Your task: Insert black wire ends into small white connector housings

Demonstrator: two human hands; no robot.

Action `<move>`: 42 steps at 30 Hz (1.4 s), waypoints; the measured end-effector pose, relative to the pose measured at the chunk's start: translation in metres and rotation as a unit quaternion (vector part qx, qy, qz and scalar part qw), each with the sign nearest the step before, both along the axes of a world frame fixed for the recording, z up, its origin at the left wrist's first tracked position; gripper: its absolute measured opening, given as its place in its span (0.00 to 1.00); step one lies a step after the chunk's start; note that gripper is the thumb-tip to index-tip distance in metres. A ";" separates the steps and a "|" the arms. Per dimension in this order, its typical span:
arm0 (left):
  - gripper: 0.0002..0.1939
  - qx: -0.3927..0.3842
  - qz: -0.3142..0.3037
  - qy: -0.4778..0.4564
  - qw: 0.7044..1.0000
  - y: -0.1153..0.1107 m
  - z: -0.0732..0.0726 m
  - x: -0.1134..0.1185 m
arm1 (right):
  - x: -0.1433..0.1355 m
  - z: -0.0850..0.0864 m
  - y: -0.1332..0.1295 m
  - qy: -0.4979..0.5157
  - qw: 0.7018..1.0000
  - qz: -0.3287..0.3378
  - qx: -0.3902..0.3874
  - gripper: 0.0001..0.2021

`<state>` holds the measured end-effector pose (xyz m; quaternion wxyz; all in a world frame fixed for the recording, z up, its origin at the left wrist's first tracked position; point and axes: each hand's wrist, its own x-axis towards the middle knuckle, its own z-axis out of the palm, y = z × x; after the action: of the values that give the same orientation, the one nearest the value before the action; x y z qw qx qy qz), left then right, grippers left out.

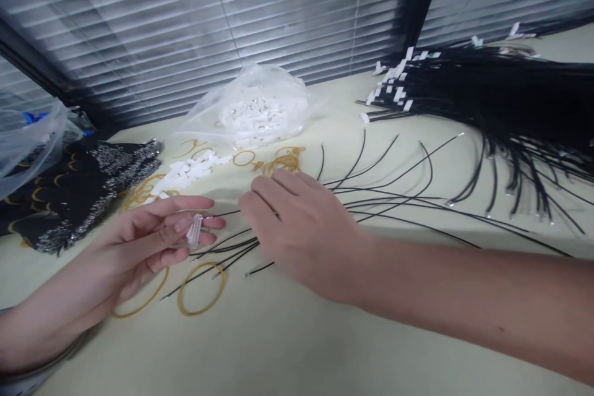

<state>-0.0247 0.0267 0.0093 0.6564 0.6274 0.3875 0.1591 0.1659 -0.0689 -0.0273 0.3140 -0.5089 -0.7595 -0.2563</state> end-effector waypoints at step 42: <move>0.10 0.012 -0.025 0.006 1.000 -0.002 0.002 0.000 | -0.001 0.005 -0.004 -0.018 0.999 0.007 0.034 0.11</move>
<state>-0.0244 0.0248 0.0109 0.6506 0.6456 0.3735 0.1432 0.1648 -0.0731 -0.0227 0.3188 -0.4877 -0.7597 -0.2887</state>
